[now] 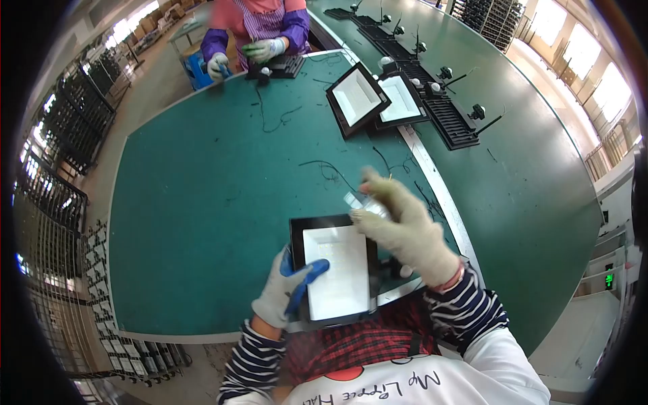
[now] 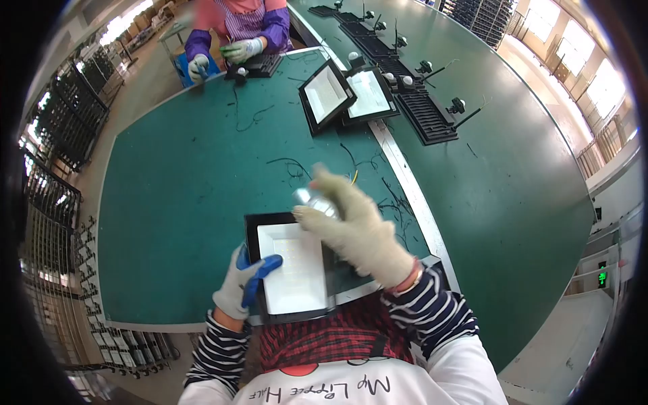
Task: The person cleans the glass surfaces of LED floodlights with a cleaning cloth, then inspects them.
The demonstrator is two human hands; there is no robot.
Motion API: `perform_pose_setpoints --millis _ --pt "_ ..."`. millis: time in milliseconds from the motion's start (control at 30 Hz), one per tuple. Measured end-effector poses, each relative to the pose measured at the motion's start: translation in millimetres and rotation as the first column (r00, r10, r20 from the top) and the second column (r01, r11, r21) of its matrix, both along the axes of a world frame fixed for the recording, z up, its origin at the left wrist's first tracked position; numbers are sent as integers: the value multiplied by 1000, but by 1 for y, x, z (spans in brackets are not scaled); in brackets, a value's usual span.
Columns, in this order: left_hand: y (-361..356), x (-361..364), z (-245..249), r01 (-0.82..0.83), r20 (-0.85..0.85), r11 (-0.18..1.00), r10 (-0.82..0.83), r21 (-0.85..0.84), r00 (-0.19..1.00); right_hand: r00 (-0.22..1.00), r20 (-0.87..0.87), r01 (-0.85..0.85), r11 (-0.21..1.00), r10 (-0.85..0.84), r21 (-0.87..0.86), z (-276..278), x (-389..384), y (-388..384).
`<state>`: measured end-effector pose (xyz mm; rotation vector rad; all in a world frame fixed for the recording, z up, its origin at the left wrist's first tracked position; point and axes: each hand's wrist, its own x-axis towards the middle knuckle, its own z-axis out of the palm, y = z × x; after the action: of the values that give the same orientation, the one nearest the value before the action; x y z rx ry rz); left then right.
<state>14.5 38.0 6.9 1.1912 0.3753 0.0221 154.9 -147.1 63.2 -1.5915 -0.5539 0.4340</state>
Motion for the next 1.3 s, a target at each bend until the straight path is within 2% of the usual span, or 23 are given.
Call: perform_pose_setpoints --millis 33,100,200,300,333,467,567,667,767,800,900,1000,1067,1167,1300 --pt "5 -1 8 61 8 997 -61 -49 998 999 -38 15 997 -18 -73 9 4 -9" --pt "13 -5 -2 61 -55 998 -59 23 997 983 181 22 977 17 -210 -1 11 -23" --pt "14 -11 -15 -11 -93 1000 9 -20 996 917 334 50 769 218 -637 11 5 -36" --pt "9 -14 -22 -66 -89 996 60 -61 994 889 378 78 728 259 -681 18 -5 -29" --pt "8 -15 -22 -77 -98 995 70 -62 993 802 515 134 749 303 -649 13 -7 -28" --pt "10 -12 -11 -25 -97 999 28 28 995 693 572 171 670 439 -722 7 -10 -20" --pt "11 -10 -7 15 -69 998 -10 67 998 715 531 191 603 455 -774 10 -9 -5" --pt "14 -12 -12 31 -80 999 -28 39 996 657 560 165 628 505 -760 7 -3 12" --pt "12 -12 -4 21 -149 989 0 144 989 679 498 161 554 538 -817 16 -5 0" --pt "15 -14 -11 27 -111 990 -12 138 994 732 454 131 549 508 -825 16 -5 -3" --pt "16 -13 -13 39 -92 996 -32 78 995 692 487 182 525 533 -832 17 -5 6" --pt "12 -10 1 15 -125 1000 -13 15 992 638 534 158 584 555 -796 17 -4 15" --pt "16 -11 -10 75 -134 993 -62 94 989 598 567 149 616 566 -773 17 -6 12" --pt "13 -10 -26 67 -86 991 -57 116 995 687 483 132 559 543 -818 15 -13 0" --pt "15 -7 -13 95 -114 990 -82 105 990 638 483 141 526 600 -839 23 -18 36"
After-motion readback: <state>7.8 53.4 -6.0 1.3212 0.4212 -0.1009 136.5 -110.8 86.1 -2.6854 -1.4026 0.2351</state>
